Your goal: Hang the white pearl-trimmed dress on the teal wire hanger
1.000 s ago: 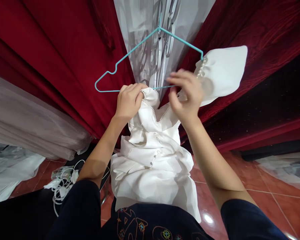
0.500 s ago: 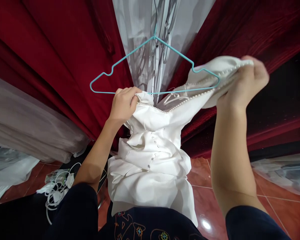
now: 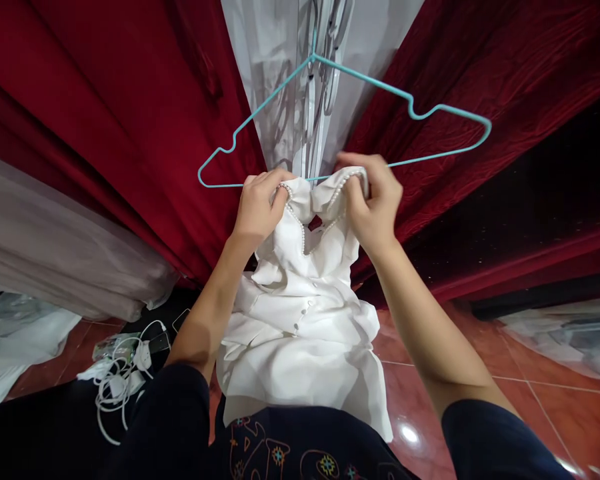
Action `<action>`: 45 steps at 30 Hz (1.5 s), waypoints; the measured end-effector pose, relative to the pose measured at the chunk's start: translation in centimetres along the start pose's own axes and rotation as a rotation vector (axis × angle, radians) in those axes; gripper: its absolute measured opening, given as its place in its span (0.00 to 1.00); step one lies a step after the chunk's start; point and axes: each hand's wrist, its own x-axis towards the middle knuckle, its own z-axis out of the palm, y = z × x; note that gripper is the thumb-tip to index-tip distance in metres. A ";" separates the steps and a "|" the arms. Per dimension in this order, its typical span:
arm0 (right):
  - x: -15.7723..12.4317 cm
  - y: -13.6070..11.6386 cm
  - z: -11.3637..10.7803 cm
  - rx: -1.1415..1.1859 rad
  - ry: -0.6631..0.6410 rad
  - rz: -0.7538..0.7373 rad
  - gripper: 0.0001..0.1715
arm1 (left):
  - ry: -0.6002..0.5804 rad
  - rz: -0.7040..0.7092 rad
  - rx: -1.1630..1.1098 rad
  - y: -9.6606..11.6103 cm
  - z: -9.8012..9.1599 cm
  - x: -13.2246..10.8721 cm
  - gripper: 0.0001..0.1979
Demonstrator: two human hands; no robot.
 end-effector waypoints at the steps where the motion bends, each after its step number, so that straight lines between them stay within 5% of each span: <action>1: -0.1 0.5 0.6 0.016 -0.011 0.026 0.18 | 0.003 0.008 -0.004 0.0 0.2 -0.3 0.14; 5: -0.9 1.8 2.1 0.048 0.004 0.045 0.18 | 0.083 0.064 -0.146 0.4 1.2 -1.9 0.17; 9: -1.1 0.2 1.9 0.060 0.011 0.099 0.17 | 0.405 -0.106 -0.278 0.1 1.9 -4.9 0.18; 12: -1.1 -1.1 1.4 0.131 0.026 0.114 0.15 | 0.488 -0.268 -0.306 -2.3 1.7 -7.9 0.15; 15: -1.2 -1.1 1.2 0.149 0.045 0.087 0.15 | 0.460 -0.580 -0.496 -5.9 0.5 -10.2 0.13; 19: -1.0 0.1 1.5 0.151 0.027 0.076 0.16 | 0.536 -0.787 -0.576 -9.4 -2.2 -9.2 0.12; 25: -0.9 0.4 1.2 0.155 0.017 0.084 0.18 | 0.745 -0.508 -0.500 -9.5 -7.8 -1.2 0.08; 31: -1.0 -0.7 0.5 0.102 0.004 0.037 0.15 | 0.666 -0.083 -0.297 -7.6 -11.6 3.9 0.08; 36: -1.1 -0.3 1.3 0.120 0.030 0.059 0.13 | 0.232 -0.228 -0.159 -6.4 -9.5 5.9 0.24; 38: -1.1 0.0 1.4 0.101 0.023 0.068 0.14 | 0.238 -0.192 -0.136 -4.8 -8.2 5.6 0.24; 41: -1.2 0.2 1.4 0.091 0.005 0.065 0.15 | 0.436 0.045 -0.136 -1.3 -6.0 4.0 0.11; 43: -1.2 0.1 1.4 0.085 0.012 0.059 0.15 | 0.316 0.148 -0.154 0.8 -4.0 2.7 0.05; 45: -1.3 0.1 1.5 0.067 0.021 0.064 0.15 | 0.070 0.180 -0.130 1.9 -1.9 1.5 0.09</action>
